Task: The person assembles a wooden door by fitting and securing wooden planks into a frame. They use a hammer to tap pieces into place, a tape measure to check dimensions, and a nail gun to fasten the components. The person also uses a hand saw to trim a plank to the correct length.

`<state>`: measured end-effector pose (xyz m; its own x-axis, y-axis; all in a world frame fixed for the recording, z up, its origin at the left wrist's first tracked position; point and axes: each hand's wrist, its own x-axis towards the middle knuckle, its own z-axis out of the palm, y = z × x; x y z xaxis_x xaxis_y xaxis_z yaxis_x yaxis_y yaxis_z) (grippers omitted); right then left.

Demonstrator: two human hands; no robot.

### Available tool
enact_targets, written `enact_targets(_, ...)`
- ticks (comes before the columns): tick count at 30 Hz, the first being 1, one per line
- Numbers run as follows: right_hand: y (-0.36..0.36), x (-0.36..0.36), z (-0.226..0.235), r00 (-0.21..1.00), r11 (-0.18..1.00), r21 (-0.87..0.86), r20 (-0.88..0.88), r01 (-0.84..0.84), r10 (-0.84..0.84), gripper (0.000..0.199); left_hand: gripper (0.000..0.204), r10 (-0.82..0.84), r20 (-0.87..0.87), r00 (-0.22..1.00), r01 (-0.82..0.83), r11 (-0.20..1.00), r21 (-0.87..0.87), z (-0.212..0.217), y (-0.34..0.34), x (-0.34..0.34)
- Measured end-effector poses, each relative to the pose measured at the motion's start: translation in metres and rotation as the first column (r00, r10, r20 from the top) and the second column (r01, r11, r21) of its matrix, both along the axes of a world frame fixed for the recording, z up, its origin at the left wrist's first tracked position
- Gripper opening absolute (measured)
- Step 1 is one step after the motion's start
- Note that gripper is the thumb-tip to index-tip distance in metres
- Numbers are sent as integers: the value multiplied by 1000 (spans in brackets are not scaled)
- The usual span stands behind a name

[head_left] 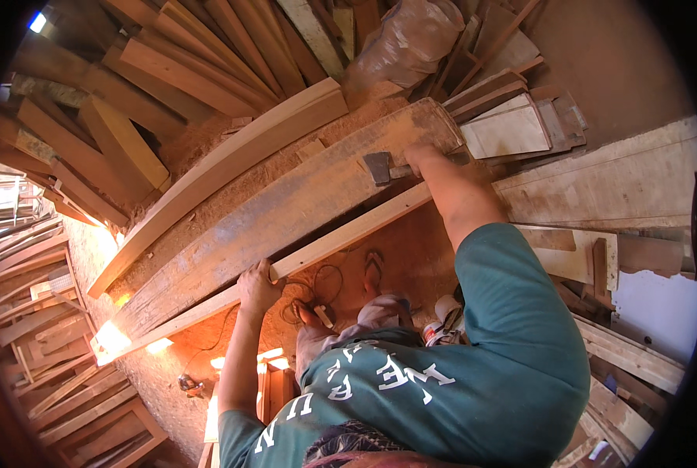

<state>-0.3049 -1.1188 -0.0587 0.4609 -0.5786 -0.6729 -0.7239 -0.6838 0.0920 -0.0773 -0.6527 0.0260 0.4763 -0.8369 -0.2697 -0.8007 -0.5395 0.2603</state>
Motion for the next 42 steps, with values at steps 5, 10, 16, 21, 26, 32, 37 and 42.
enact_targets(5, -6, 1, 31, 994, 982, 189, 109, -2, -19, 38, 44, 4, -4, 1000, -4, 1000, 29, -1, -3, 6)
enact_targets(10, -8, -8, 117, 933, 979, -194, 335, -68, 132, 39, 44, -23, 25, 999, 22, 1000, 18, -10, 3, 5)
enact_targets(16, -8, -150, 114, 443, 753, 447, 617, 483, -651, 43, 45, -34, 27, 999, 35, 998, -46, -10, 1, 1)
enact_targets(21, 54, -218, 53, -189, 258, 739, 462, 622, -867, 16, 45, -35, 2, 999, 35, 999, -12, -1, -6, -4)
enact_targets(26, 119, -210, -65, 193, 194, 703, 81, 685, -978, 29, 45, -56, 8, 998, 57, 998, -41, -9, -5, 5)
enact_targets(32, 146, -222, -64, 28, 124, 786, 134, 605, -991, 37, 54, -24, -26, 999, 26, 997, 79, 15, -16, -10)
enact_targets(37, 158, -197, -49, 188, 215, 715, 119, 665, -975, 33, 56, -59, -4, 998, 59, 998, 10, 0, -9, -3)
enact_targets(42, 170, -218, -31, 100, 249, 731, 242, 635, -965, 37, 45, -45, -11, 999, 45, 999, -13, 5, -10, -3)
